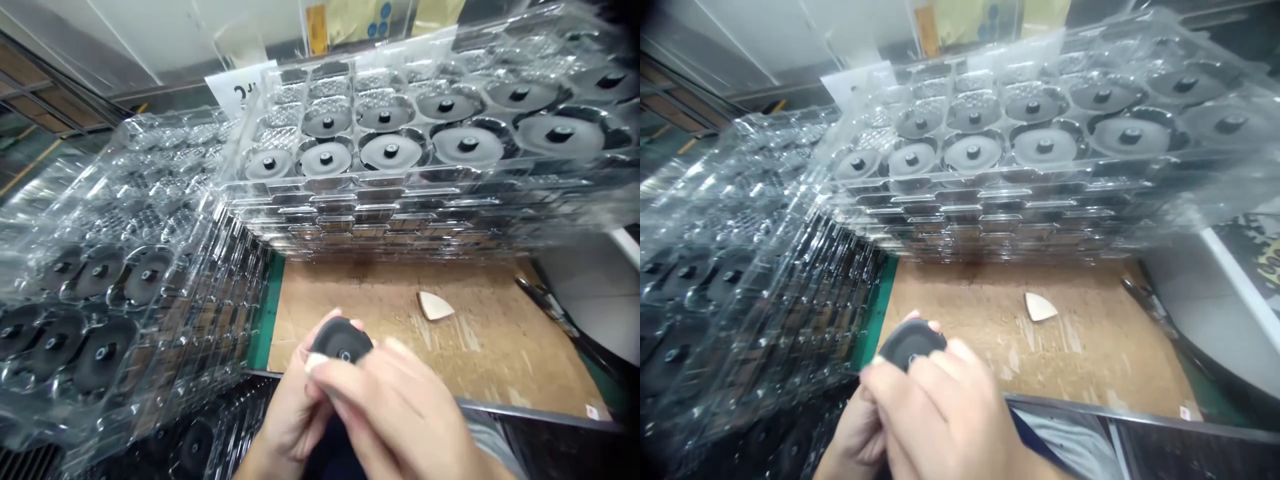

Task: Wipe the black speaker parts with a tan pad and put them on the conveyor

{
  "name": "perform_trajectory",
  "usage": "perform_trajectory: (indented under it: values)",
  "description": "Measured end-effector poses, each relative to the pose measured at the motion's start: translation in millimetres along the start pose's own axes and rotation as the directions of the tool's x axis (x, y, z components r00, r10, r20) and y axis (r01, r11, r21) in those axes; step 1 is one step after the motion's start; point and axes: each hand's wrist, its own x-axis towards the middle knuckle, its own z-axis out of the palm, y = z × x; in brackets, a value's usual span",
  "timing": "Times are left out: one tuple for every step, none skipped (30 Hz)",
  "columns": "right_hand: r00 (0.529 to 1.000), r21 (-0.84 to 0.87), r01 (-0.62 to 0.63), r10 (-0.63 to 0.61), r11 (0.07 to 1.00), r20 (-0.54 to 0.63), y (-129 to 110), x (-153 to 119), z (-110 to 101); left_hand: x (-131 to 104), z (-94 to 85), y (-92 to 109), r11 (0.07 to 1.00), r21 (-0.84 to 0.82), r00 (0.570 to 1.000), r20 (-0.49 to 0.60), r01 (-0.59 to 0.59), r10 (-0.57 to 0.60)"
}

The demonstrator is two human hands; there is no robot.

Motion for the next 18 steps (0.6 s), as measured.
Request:
perform_trajectory:
  values:
    - [1.000,-0.011,-0.010,0.010,1.000,0.022,0,-9,-4,0,0.7,2,1.000,-0.001,1.000,0.014,0.013,-0.013]
    - [0.999,-0.041,-0.036,0.037,0.999,0.034,1,-17,-9,0,1.5,4,0.999,-0.005,0.999,0.029,0.034,-0.033]
    - [0.997,-0.088,-0.071,0.074,0.994,0.031,2,-22,-14,1,2.7,5,0.998,-0.010,0.997,0.042,0.058,-0.058]
    - [0.994,-0.143,-0.104,0.109,0.984,0.028,3,-25,-20,1,4.2,5,0.996,-0.008,0.995,0.051,0.088,-0.087]
    - [0.993,-0.189,-0.110,0.118,0.976,0.030,5,-24,-26,2,6.2,4,0.993,-0.008,0.992,0.059,0.116,-0.115]
    - [0.994,-0.213,-0.080,0.093,0.974,0.050,8,-20,-32,3,8.3,3,0.989,-0.017,0.987,0.071,0.149,-0.147]
    - [0.996,-0.200,-0.020,0.037,0.980,0.082,11,-14,-36,3,10.3,1,0.983,-0.028,0.981,0.085,0.179,-0.177]
    - [0.993,-0.144,0.043,-0.028,0.989,0.111,16,-6,-38,3,11.8,-1,0.980,-0.038,0.976,0.101,0.197,-0.193]
    - [0.990,-0.046,0.069,-0.063,0.997,0.125,21,1,-39,2,12.6,-3,0.979,-0.041,0.973,0.125,0.198,-0.192]
    - [0.992,0.073,0.040,-0.049,0.997,0.117,28,5,-39,0,12.4,-4,0.981,-0.039,0.972,0.152,0.188,-0.180]
    - [0.996,0.176,-0.050,0.035,0.983,0.087,35,6,-36,-2,11.1,-5,0.984,-0.034,0.971,0.175,0.174,-0.165]
    - [0.983,0.247,-0.181,0.173,0.952,0.053,43,2,-33,-4,9.0,-5,0.987,-0.031,0.969,0.196,0.159,-0.150]
    - [0.943,0.282,-0.325,0.332,0.903,0.023,51,-6,-28,-6,6.2,-4,0.989,-0.037,0.967,0.218,0.146,-0.135]
    - [0.883,0.283,-0.451,0.470,0.847,0.000,59,-17,-21,-9,3.0,-4,0.989,-0.051,0.963,0.237,0.142,-0.126]
    - [0.824,0.261,-0.544,0.567,0.797,-0.014,66,-32,-14,-10,-0.2,-4,0.987,-0.066,0.960,0.250,0.146,-0.126]
    - [0.788,0.235,-0.600,0.615,0.764,0.011,72,-49,-7,-12,-3.2,-5,0.986,-0.077,0.958,0.256,0.151,-0.127]
    - [0.767,0.215,-0.635,0.639,0.742,0.061,76,-66,0,-12,-5.6,-6,0.985,-0.081,0.957,0.260,0.152,-0.127]
    - [0.752,0.200,-0.659,0.647,0.725,0.131,79,-82,6,-12,-7.3,-7,0.984,-0.082,0.957,0.261,0.155,-0.129]
